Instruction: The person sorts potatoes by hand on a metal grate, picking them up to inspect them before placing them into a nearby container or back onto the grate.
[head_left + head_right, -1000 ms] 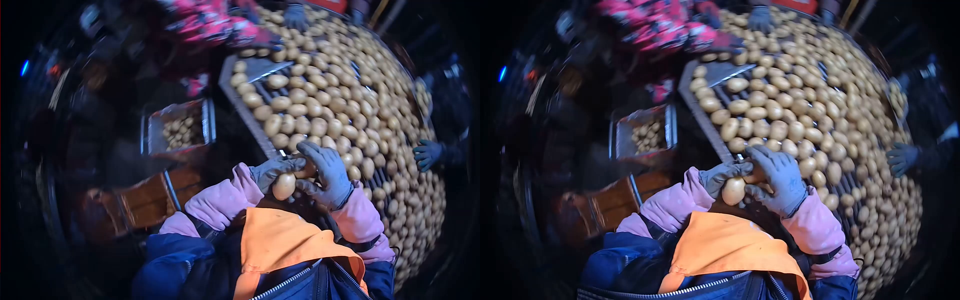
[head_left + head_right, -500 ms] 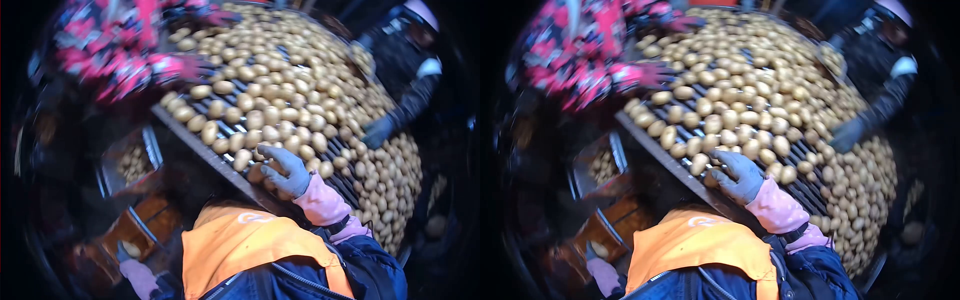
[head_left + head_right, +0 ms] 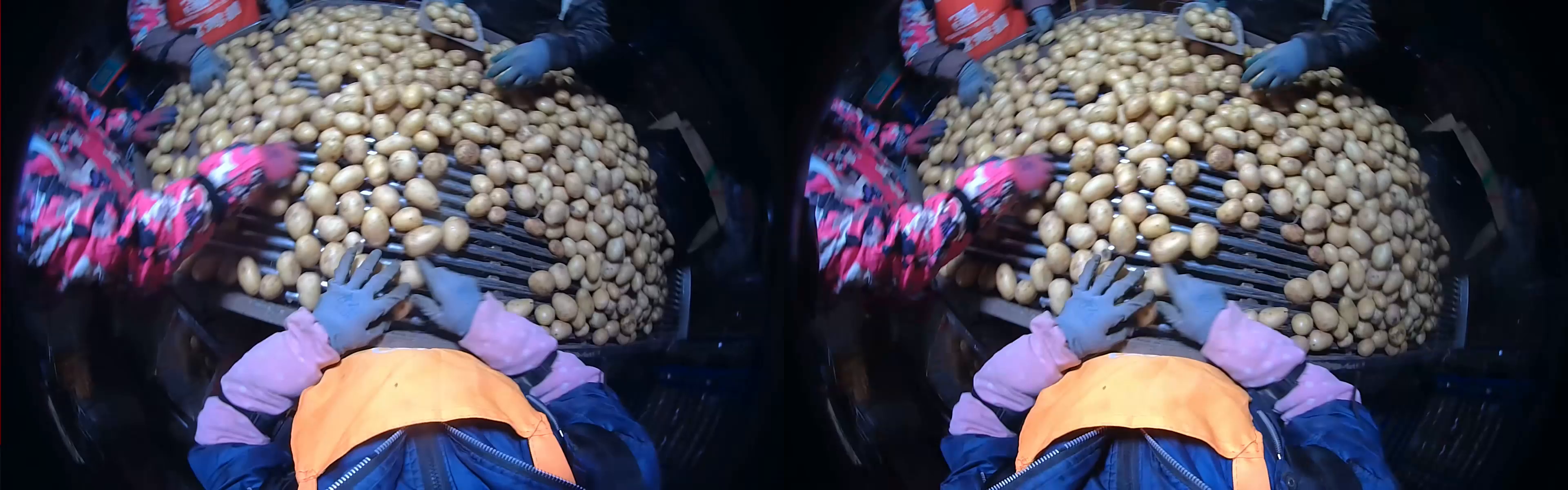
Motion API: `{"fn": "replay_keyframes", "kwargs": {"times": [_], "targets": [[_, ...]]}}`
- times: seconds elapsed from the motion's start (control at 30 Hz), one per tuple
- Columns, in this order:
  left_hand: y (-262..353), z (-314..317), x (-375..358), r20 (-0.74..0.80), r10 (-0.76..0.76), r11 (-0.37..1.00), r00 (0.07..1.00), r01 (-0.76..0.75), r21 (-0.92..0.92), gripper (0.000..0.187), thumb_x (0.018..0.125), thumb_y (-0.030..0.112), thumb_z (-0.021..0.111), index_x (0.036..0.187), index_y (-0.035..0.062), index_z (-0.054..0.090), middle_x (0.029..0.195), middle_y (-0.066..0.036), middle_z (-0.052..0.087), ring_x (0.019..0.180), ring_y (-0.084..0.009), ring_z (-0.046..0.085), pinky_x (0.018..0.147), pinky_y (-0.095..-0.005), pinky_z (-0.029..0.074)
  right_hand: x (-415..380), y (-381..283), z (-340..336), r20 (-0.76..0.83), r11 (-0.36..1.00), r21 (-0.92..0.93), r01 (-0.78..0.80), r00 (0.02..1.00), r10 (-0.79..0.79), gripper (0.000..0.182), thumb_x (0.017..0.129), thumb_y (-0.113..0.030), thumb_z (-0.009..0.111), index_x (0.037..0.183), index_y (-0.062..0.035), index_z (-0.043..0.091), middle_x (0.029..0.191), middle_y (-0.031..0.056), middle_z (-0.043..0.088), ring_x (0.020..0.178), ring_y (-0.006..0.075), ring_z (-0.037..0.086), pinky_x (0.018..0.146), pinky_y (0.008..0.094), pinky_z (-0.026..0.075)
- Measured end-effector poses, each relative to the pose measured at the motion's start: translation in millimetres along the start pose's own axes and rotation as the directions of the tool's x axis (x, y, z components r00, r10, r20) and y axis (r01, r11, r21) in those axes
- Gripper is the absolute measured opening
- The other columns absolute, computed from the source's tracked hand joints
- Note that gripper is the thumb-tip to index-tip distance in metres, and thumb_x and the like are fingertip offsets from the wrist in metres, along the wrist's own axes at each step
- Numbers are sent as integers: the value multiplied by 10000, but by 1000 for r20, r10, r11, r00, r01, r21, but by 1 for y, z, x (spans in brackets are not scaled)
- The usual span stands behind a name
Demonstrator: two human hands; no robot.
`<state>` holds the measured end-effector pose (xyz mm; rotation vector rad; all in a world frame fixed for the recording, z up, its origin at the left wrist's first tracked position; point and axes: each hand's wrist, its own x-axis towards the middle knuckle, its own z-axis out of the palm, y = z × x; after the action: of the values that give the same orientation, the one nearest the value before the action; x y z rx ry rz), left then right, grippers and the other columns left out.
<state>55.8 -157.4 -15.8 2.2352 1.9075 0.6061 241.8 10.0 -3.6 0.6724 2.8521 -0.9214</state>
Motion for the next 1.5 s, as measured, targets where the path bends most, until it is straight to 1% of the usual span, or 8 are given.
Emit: {"fn": "replay_keyframes", "kwargs": {"times": [0.23,0.33,0.57,0.97,1.03,1.17,1.37,1.5], "targets": [[-81,-34,-19,-227,-257,961,939,273,41,246,704,181,753,884,105,604,973,-91,598,988,-337,566,899,-460,419,31,33,-56,-545,998,42,47,838,-17,242,915,-249,670,1103,-98,654,860,156,675,795,359,673,711,458,539],[-100,-37,-56,-324,-392,915,861,400,-43,252,776,145,762,1001,94,661,1077,-107,645,1035,-331,593,940,-466,438,44,96,-97,-468,856,-279,-435,840,275,642,860,-367,738,1425,-167,508,1234,174,596,1096,380,615,903,488,525],[-60,-55,14,-434,-346,927,832,230,-297,290,856,18,717,1145,22,692,1157,-159,674,1050,-306,651,933,-389,521,86,134,-85,-212,974,-176,-142,972,104,836,795,-137,740,1545,-222,382,1303,209,541,1175,424,574,1011,469,500],[-54,55,302,330,-182,971,926,222,-88,451,848,305,709,1228,83,609,1227,-219,598,1109,-389,631,930,-485,529,62,170,-64,-585,982,189,19,805,97,682,796,16,708,1441,-114,528,1159,135,639,992,314,653,828,395,577],[-45,76,301,256,-179,984,950,170,56,373,841,231,703,1195,149,617,1228,-170,570,1119,-395,627,891,-510,548,36,161,-86,-223,415,910,-4,839,496,616,806,69,714,1385,-94,585,1109,102,662,914,237,673,788,325,577],[-12,80,290,374,-65,998,925,50,49,366,826,176,695,1184,168,619,1180,-137,569,1131,-334,613,881,-446,560,25,141,-125,-105,-117,974,194,845,525,350,921,-129,722,1238,-38,604,1034,57,629,828,135,640,666,266,545],[-27,54,251,-36,-31,871,999,9,-491,310,753,180,737,1028,87,628,999,-144,597,919,-311,633,757,-424,524,136,179,-165,-463,881,445,-163,800,382,315,880,-277,732,1080,-49,649,887,106,685,743,203,669,661,304,538],[-97,13,256,-382,-249,949,890,146,-278,300,719,59,708,1018,80,685,948,-119,664,808,-286,653,729,-381,541,183,165,-181,-239,858,-276,-433,896,375,425,871,-419,662,1127,-80,671,1065,188,721,1009,377,685,887,472,528]]}}
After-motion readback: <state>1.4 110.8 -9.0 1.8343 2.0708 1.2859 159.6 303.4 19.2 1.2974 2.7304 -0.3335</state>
